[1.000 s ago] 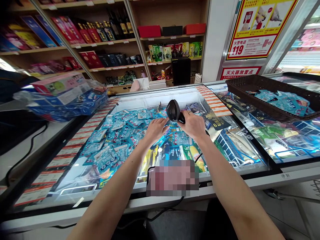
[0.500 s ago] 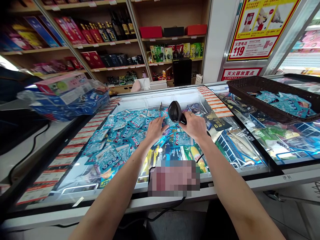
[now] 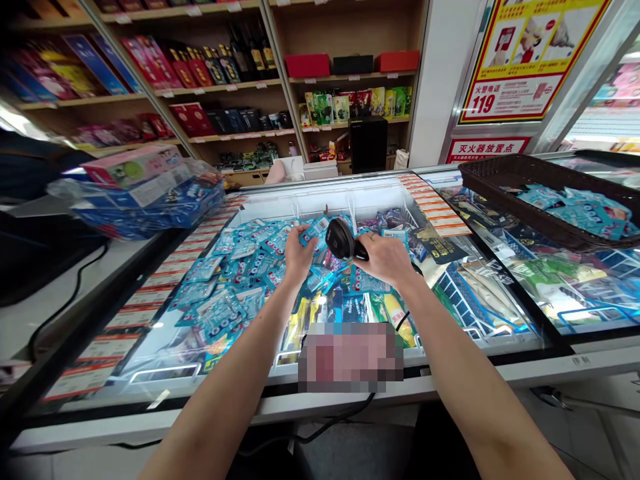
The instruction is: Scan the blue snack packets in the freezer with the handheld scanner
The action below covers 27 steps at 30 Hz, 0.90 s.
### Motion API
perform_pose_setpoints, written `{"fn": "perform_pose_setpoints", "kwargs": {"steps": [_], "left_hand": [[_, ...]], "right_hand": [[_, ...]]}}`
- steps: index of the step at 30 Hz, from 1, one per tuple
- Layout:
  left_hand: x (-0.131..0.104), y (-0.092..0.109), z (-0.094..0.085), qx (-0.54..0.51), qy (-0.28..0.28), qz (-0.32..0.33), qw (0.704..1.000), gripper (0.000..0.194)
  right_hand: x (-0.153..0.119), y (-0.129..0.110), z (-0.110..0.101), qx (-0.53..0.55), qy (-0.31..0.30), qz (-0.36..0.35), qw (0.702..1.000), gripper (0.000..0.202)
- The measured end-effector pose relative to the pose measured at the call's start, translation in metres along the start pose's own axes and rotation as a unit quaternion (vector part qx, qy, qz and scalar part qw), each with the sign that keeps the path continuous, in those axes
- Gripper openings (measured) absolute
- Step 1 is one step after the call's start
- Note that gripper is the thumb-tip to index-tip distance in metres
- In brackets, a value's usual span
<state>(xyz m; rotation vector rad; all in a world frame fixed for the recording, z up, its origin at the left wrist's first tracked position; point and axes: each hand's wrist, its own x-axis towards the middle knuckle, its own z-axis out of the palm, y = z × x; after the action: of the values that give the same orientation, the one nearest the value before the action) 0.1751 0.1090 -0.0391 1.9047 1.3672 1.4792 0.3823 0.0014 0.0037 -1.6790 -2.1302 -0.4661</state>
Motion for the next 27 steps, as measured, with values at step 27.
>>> {"fn": "perform_pose_setpoints", "kwargs": {"steps": [27], "left_hand": [[-0.004, 0.014, -0.004, -0.006, 0.000, -0.014, 1.000, 0.028]], "right_hand": [[0.001, 0.002, 0.002, 0.010, -0.012, -0.010, 1.000, 0.037]]}}
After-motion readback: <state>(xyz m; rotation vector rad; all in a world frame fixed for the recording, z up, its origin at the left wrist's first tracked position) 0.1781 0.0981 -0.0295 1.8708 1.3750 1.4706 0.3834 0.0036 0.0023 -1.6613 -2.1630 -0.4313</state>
